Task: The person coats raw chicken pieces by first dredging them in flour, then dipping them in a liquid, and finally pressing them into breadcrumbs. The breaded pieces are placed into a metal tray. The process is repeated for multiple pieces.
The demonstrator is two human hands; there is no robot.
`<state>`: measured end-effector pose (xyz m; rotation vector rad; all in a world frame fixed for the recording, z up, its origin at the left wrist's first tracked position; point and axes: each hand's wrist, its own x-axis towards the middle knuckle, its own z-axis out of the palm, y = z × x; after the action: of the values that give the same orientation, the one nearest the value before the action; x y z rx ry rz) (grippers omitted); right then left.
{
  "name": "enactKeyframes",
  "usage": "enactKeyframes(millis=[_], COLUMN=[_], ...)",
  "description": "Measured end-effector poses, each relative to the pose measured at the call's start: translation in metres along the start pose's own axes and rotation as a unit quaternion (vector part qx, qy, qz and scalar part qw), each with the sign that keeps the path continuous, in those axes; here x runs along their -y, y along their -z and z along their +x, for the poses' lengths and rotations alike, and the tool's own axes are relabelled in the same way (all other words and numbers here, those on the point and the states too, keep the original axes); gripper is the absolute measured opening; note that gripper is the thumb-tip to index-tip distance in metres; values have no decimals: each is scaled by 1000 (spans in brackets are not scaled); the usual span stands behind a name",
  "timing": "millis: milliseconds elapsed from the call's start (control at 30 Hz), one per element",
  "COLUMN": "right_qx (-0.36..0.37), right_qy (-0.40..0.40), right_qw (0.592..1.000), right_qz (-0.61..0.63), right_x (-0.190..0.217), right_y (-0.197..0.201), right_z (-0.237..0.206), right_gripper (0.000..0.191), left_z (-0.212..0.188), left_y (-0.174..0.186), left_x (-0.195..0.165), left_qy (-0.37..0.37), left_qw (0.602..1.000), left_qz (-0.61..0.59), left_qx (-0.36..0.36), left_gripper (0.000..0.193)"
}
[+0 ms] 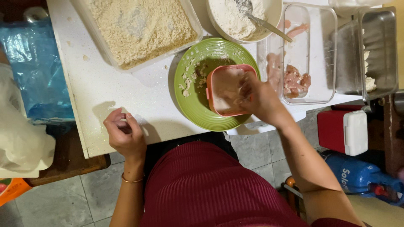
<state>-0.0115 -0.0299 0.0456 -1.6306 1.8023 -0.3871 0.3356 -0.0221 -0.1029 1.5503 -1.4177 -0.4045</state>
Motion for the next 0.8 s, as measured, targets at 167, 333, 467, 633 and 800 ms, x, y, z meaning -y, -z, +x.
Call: enactKeyframes(millis=[167,333,467,633,800], right_qx=[-16,-8,-4,-47,-131], right_qy=[48,24,130,278,405], right_qw=[997,993,988,954,905], right_qz=[-54,-118,-86,-98,-2], right_x=[26,61,84,106,139], right_y=[31,49,73,83,11], right_z=[-10,-2,17,97,237], right_gripper=[43,40,39,35,29], left_z=[1,3,4,4,5], left_y=[5,13,20,21,21], left_x=[-9,-14,-5,15,19], left_qy=[16,20,3,-56,-51], left_qw=[999,999,1000,996,993], left_qz=[-27,-36,9,70,95], left_qx=[-13,-14,13,24,50], left_gripper=[15,21,17,16,17])
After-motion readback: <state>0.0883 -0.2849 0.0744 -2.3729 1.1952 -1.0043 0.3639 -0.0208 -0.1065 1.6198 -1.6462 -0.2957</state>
